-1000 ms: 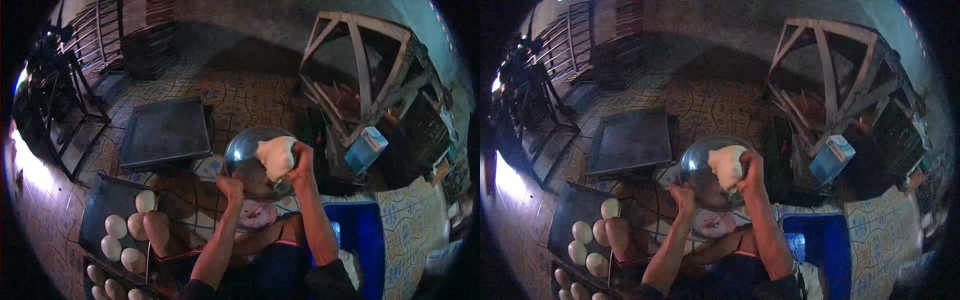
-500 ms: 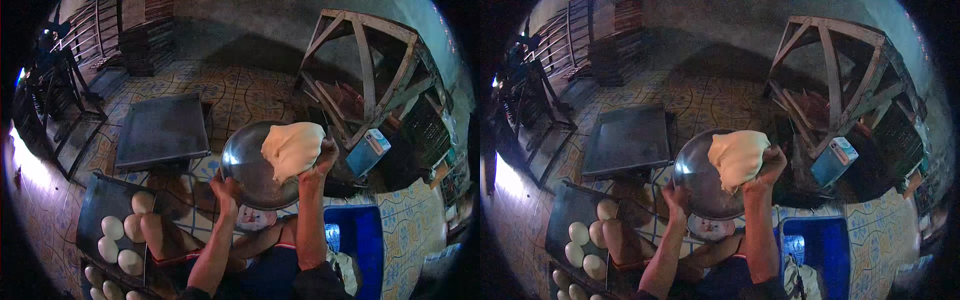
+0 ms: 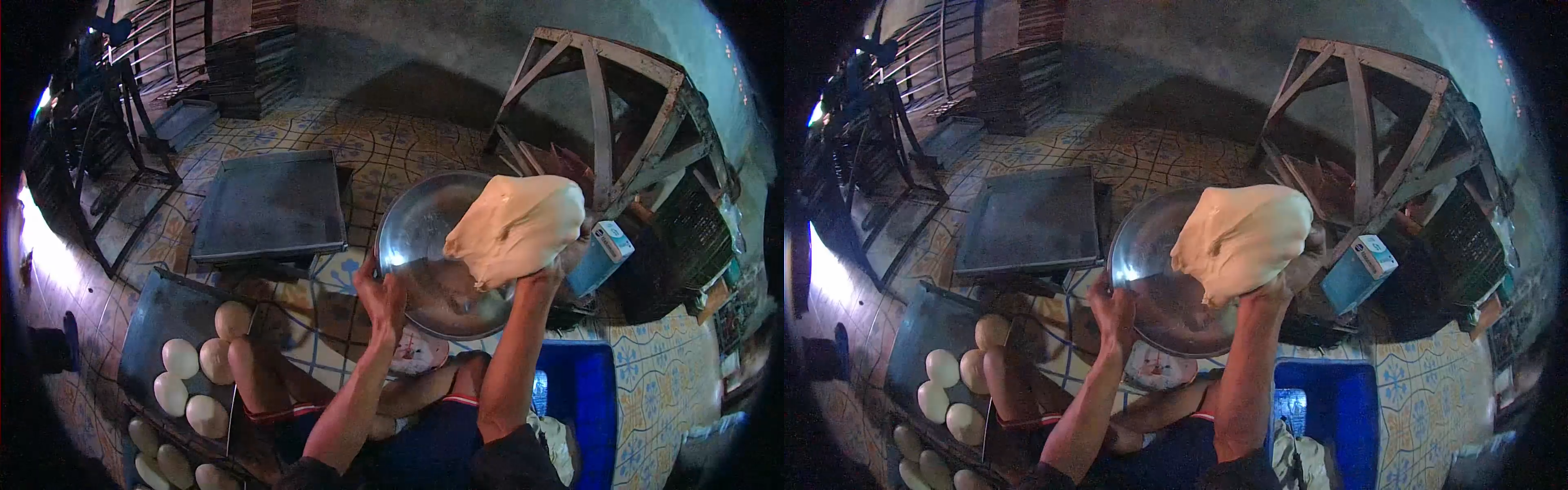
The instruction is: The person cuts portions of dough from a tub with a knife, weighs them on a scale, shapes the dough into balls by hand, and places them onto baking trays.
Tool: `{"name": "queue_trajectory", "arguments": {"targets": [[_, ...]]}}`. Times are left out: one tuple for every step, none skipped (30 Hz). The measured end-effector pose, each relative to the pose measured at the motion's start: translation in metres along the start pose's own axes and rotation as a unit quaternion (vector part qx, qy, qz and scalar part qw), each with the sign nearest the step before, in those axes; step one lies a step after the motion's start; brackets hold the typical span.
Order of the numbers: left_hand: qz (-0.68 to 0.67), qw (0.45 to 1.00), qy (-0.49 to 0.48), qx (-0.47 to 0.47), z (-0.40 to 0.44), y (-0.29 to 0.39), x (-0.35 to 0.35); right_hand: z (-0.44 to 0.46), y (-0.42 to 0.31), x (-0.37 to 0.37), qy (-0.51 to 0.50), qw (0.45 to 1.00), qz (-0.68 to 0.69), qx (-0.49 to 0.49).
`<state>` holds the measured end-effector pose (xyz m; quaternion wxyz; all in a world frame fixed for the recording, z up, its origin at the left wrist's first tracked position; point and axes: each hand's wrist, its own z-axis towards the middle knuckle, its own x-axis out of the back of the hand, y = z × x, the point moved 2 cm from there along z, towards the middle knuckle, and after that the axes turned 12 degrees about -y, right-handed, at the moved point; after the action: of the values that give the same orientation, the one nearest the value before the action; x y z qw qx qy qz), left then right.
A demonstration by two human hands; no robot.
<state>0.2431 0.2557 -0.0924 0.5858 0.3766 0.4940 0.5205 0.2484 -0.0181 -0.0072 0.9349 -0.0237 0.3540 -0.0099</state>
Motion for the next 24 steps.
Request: {"name": "queue_trajectory", "arguments": {"targets": [[-0.003, 1.0, -0.001, -0.002, -0.002, 0.004, -0.003, 0.007, 0.007, -0.013, 0.013, 0.999, -0.046, 0.007], [-0.055, 0.996, -0.005, -0.065, -0.002, 0.011, -0.006, 0.014, 0.01, -0.027, 0.02, 0.996, -0.083, 0.015], [-0.107, 0.986, -0.008, -0.128, -0.003, 0.016, -0.008, 0.019, 0.013, -0.038, 0.018, 0.994, -0.106, 0.019], [-0.11, 0.985, -0.007, -0.132, -0.004, 0.016, -0.009, 0.023, 0.015, -0.048, 0.013, 0.992, -0.126, 0.024], [-0.087, 0.989, -0.02, -0.117, -0.005, 0.012, -0.01, 0.027, 0.017, -0.059, 0.008, 0.989, -0.146, 0.029], [-0.063, 0.992, -0.033, -0.103, -0.006, 0.014, -0.011, 0.028, 0.019, -0.068, 0.003, 0.986, -0.165, 0.037], [-0.102, 0.995, 0.003, 0.008, -0.007, 0.013, -0.013, 0.028, 0.022, -0.077, 0.0, 0.982, -0.185, 0.044], [-0.103, 0.995, 0.005, 0.007, -0.005, 0.01, -0.011, 0.027, 0.024, -0.086, -0.005, 0.977, -0.205, 0.051], [-0.075, 0.997, 0.016, -0.01, -0.002, 0.004, -0.008, 0.025, 0.028, -0.093, -0.009, 0.972, -0.226, 0.058], [-0.046, 0.998, 0.025, -0.025, -0.002, -0.002, -0.005, 0.023, 0.03, -0.099, -0.011, 0.967, -0.246, 0.068], [-0.09, 0.994, 0.02, -0.057, -0.001, 0.001, -0.005, 0.02, 0.034, -0.103, -0.009, 0.96, -0.27, 0.075], [-0.09, 0.994, 0.018, -0.051, -0.002, -0.002, -0.006, 0.016, 0.04, -0.106, -0.005, 0.953, -0.293, 0.081], [-0.11, 0.993, 0.028, -0.02, -0.003, -0.006, -0.006, 0.011, 0.045, -0.109, -0.001, 0.944, -0.316, 0.09], [-0.128, 0.991, 0.038, 0.012, -0.004, -0.011, -0.006, 0.005, 0.053, -0.11, 0.008, 0.934, -0.344, 0.096], [-0.074, 0.997, 0.022, -0.023, -0.001, -0.034, -0.002, -0.002, 0.061, -0.111, 0.02, 0.923, -0.371, 0.1], [-0.072, 0.997, 0.018, -0.014, -0.007, -0.028, 0.003, -0.013, 0.071, -0.111, 0.04, 0.909, -0.403, 0.105], [-0.082, 0.994, -0.021, 0.075, -0.015, -0.025, 0.004, -0.023, 0.08, -0.11, 0.062, 0.892, -0.435, 0.105], [-0.09, 0.981, -0.058, 0.164, -0.025, -0.015, 0.007, -0.037, 0.091, -0.109, 0.088, 0.872, -0.472, 0.101], [-0.136, 0.979, -0.064, 0.138, -0.05, -0.003, 0.018, -0.052, 0.103, -0.109, 0.116, 0.846, -0.513, 0.087], [-0.14, 0.98, -0.086, 0.111, -0.083, 0.0, 0.031, -0.071, 0.116, -0.107, 0.147, 0.818, -0.553, 0.062], [-0.142, 0.98, -0.109, 0.089, -0.108, -0.003, 0.04, -0.09, 0.128, -0.104, 0.173, 0.784, -0.596, 0.022], [-0.13, 0.978, -0.115, 0.111, -0.121, -0.013, 0.042, -0.11, 0.143, -0.099, 0.195, 0.742, -0.641, -0.034], [-0.315, 0.918, -0.182, 0.16, -0.141, -0.027, 0.042, -0.132, 0.157, -0.094, 0.198, 0.695, -0.683, -0.101], [-0.49, 0.818, -0.218, 0.208, -0.167, -0.039, 0.045, -0.151, 0.17, -0.09, 0.191, 0.654, -0.714, -0.162]]}}
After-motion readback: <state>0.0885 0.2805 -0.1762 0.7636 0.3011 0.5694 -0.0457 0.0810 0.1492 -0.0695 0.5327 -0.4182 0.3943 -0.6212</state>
